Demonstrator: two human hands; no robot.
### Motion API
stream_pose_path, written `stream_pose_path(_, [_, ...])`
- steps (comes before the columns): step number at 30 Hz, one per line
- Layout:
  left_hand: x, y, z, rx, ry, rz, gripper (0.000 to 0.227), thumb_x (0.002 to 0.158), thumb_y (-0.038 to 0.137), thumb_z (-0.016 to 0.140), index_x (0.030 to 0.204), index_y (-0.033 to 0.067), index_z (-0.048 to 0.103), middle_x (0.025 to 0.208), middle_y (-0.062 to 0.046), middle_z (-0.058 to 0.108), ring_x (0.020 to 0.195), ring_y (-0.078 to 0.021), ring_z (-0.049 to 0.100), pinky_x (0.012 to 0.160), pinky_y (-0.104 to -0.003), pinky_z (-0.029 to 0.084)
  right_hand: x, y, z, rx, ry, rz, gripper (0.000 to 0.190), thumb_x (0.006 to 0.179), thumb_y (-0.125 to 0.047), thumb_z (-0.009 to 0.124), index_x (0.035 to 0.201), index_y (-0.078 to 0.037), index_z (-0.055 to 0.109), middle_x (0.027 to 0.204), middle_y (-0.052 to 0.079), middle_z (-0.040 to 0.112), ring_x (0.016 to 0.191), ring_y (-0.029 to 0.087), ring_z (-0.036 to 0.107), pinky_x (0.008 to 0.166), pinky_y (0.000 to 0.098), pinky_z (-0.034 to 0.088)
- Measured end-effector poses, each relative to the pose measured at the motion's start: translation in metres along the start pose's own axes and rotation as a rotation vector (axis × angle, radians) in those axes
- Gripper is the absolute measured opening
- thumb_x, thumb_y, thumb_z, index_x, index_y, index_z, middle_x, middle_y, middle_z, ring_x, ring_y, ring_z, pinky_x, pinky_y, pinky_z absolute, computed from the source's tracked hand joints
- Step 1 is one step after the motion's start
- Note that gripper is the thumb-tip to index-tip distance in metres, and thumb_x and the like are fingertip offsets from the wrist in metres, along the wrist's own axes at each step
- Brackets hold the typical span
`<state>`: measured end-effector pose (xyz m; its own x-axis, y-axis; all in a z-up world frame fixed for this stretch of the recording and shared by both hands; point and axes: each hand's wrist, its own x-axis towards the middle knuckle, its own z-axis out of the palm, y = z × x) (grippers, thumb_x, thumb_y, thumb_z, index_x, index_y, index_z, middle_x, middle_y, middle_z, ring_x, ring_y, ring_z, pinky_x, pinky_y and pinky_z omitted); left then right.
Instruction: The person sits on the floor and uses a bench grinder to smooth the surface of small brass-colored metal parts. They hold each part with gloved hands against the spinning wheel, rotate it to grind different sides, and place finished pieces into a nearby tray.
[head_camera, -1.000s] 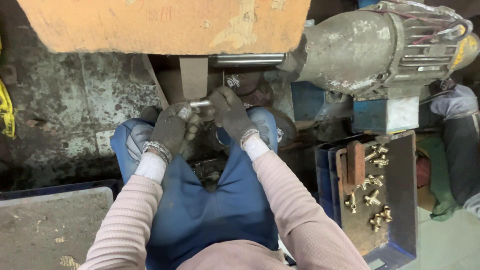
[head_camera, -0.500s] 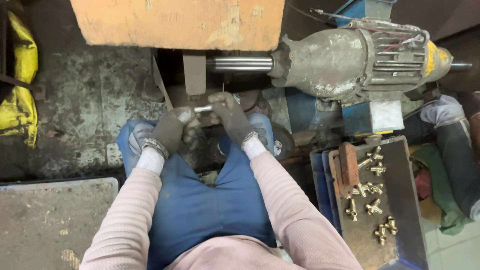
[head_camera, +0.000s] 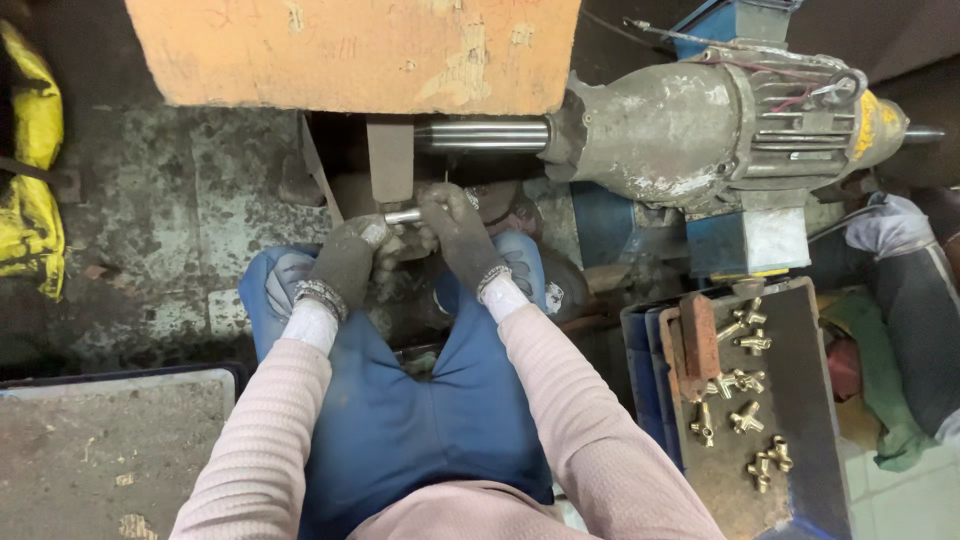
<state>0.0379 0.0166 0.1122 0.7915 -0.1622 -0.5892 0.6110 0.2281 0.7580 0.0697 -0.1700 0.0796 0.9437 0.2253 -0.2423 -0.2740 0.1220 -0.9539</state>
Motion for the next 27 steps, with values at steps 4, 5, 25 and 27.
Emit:
stream_pose_path(4, [0.006, 0.000, 0.000, -0.045, -0.006, -0.025, 0.024, 0.104, 0.020, 0.049, 0.104, 0.0036, 0.066, 0.067, -0.001, 0.055, 0.052, -0.0119, 0.048, 0.045, -0.029, 0.042, 0.004, -0.001, 0.000, -0.066, 0.042, 0.098, 0.022, 0.102, -0.025, 0.055, 0.114, -0.006, 0.056, 0.086, 0.002, 0.059, 0.069, 0.008, 0.053, 0.059, 0.0235, 0.046])
stream_pose_path(5, [0.008, -0.001, -0.001, -0.046, -0.007, -0.024, 0.024, 0.104, 0.021, 0.049, 0.103, 0.0035, 0.066, 0.067, -0.001, 0.054, 0.052, -0.0120, 0.047, 0.045, -0.029, 0.041, 0.006, 0.000, 0.000, -0.074, 0.052, 0.130, 0.022, 0.102, -0.026, 0.055, 0.114, -0.008, 0.056, 0.086, 0.001, 0.059, 0.069, 0.007, 0.053, 0.058, 0.0230, 0.045])
stream_pose_path(25, [0.022, -0.040, -0.034, 1.172, 0.019, 0.739, 0.023, 0.085, 0.011, 0.062, 0.106, 0.0059, 0.071, 0.094, -0.017, 0.071, 0.086, -0.0355, 0.068, 0.076, -0.044, 0.054, -0.013, 0.004, -0.006, -0.008, -0.039, 0.126, 0.033, 0.097, -0.024, 0.058, 0.123, -0.005, 0.057, 0.103, 0.003, 0.060, 0.085, 0.010, 0.061, 0.073, 0.0280, 0.058])
stream_pose_path(27, [0.014, -0.040, -0.032, 0.948, 0.014, 0.396, 0.020, 0.109, 0.019, 0.055, 0.106, 0.0060, 0.070, 0.092, -0.015, 0.072, 0.086, -0.0320, 0.071, 0.080, -0.042, 0.056, -0.017, 0.007, -0.007, 0.027, -0.066, 0.001, 0.034, 0.096, -0.018, 0.060, 0.126, -0.003, 0.057, 0.108, 0.004, 0.059, 0.089, 0.010, 0.062, 0.078, 0.0282, 0.058])
